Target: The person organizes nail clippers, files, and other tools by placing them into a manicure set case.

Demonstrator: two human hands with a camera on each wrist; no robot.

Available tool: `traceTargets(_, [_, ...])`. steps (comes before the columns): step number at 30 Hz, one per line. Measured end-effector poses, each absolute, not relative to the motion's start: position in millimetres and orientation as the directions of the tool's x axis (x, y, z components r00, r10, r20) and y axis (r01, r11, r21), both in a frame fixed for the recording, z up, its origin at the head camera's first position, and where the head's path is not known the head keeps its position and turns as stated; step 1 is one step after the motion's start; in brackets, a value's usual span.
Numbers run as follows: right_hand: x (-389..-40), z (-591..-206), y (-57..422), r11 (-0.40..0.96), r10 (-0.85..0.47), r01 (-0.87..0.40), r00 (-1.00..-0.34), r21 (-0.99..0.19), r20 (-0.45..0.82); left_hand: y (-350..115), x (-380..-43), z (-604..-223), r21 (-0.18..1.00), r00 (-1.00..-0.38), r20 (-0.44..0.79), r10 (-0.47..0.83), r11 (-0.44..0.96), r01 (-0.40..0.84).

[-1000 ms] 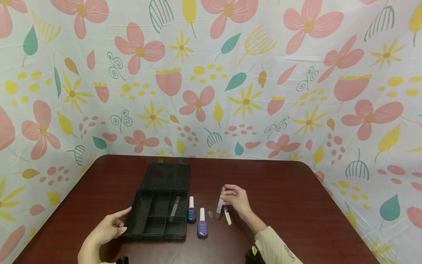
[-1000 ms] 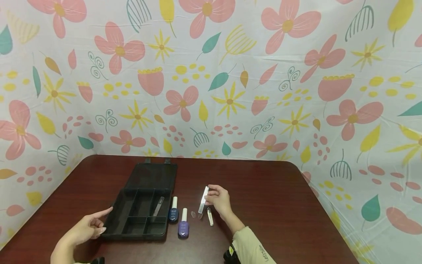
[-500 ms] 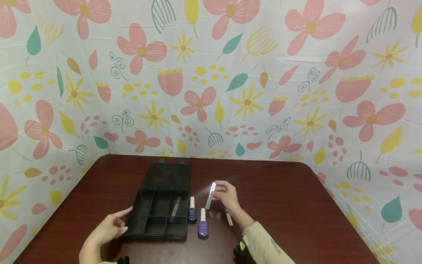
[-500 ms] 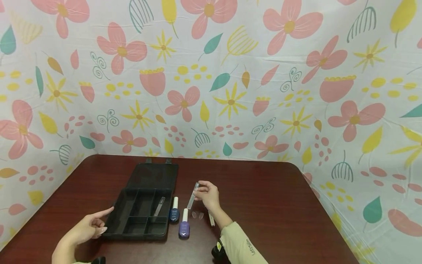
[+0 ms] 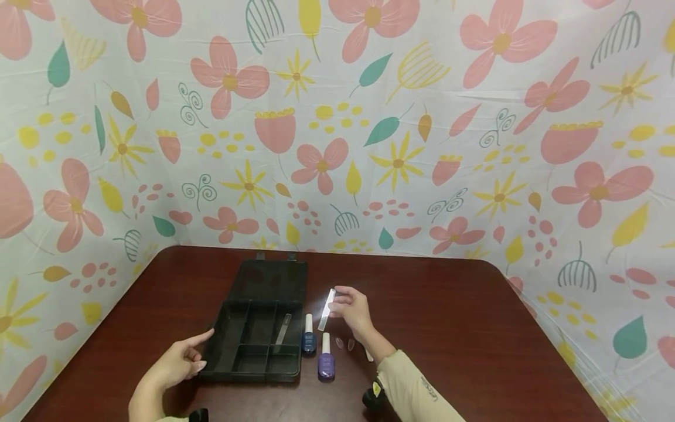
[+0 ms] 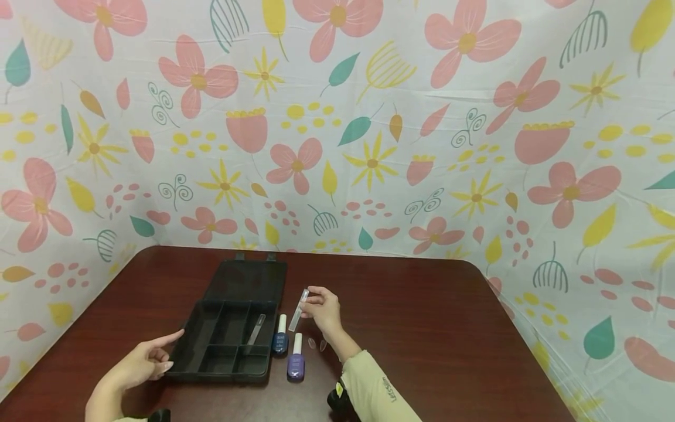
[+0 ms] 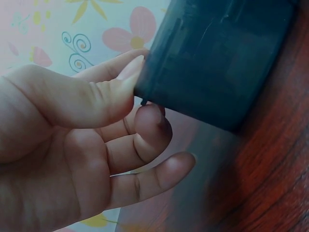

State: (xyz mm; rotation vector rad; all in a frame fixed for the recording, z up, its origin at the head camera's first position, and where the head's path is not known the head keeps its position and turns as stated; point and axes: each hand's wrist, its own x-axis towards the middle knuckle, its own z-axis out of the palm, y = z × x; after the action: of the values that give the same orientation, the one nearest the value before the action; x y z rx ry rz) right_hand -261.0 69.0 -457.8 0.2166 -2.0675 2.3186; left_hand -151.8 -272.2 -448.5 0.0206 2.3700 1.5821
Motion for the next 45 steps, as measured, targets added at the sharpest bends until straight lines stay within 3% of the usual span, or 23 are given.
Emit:
traceTargets(9, [-263, -458, 52, -0.169, -0.092, -0.076, -0.991, -0.983, 0.093, -274, -151, -449, 0.902, -0.958, -0.237, 0.164, 0.403, -0.154])
traceTargets(19, [-257, -456, 29, -0.094, -0.158, -0.101, -0.981, -0.990, 0.115, -274, -150, -448, 0.911, -0.957, -0.218, 0.190, 0.390, -0.130])
traceTargets(30, [-248, -461, 18, 0.046, -0.268, -0.257, -0.934, -0.965, 0.236, -275, -151, -449, 0.917, -0.954, -0.210, 0.214, 0.383, -0.116])
traceTargets(36, [-249, -471, 17, 0.262, -0.308, -0.406, -0.895, -0.875, 0.323, -274, -151, -448, 0.914, -0.957, -0.215, 0.195, 0.387, -0.126])
traceTargets(45, [-249, -474, 19, 0.382, -0.349, -0.547, -0.832, -0.745, 0.432, -270, -151, -447, 0.894, -0.960, -0.238, 0.144, 0.419, -0.159])
